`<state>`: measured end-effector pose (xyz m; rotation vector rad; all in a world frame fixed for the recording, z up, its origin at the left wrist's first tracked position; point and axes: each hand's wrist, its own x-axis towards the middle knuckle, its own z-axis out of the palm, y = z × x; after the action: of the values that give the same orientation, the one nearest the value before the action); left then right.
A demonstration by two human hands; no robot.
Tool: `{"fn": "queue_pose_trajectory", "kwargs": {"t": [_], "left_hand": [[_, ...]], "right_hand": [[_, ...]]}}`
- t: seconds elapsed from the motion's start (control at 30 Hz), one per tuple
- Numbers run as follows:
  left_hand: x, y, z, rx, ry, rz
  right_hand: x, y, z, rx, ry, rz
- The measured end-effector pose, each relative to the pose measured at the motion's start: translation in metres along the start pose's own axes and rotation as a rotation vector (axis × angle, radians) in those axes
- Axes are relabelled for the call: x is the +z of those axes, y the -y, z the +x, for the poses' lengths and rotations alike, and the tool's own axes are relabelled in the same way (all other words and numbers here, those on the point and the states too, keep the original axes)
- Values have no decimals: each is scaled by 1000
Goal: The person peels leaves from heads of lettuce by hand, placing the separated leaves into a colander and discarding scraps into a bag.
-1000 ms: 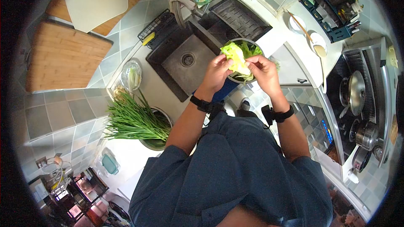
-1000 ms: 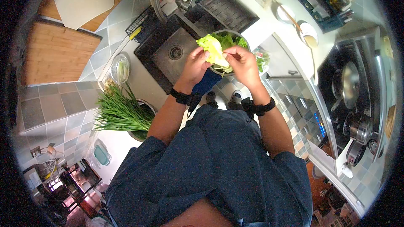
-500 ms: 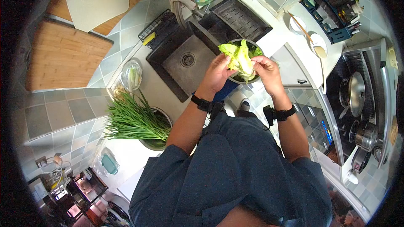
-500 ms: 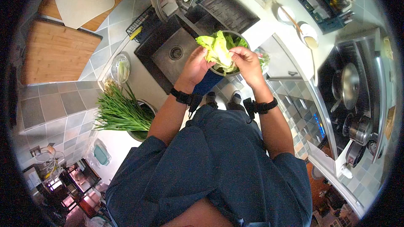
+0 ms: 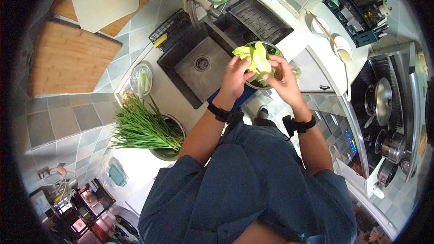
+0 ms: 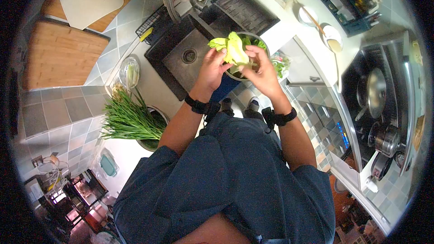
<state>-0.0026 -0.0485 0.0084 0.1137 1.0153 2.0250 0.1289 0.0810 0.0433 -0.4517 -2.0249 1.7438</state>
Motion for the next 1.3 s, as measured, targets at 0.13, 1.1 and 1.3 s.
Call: {"fn": "queue_pose_trajectory", "kwargs": {"t": [0.13,1.1,1.3], "left_hand": [[5,-4,-1,11,-61,111],[-17,20,16,-106,-234,-61],[-37,51,41,-144,-193,388]], "right_hand": [[6,10,-2,42,-20,-324],[-24,-34,-8,285,-258,471],[-37,-30,-19,339,-23,820]]}}
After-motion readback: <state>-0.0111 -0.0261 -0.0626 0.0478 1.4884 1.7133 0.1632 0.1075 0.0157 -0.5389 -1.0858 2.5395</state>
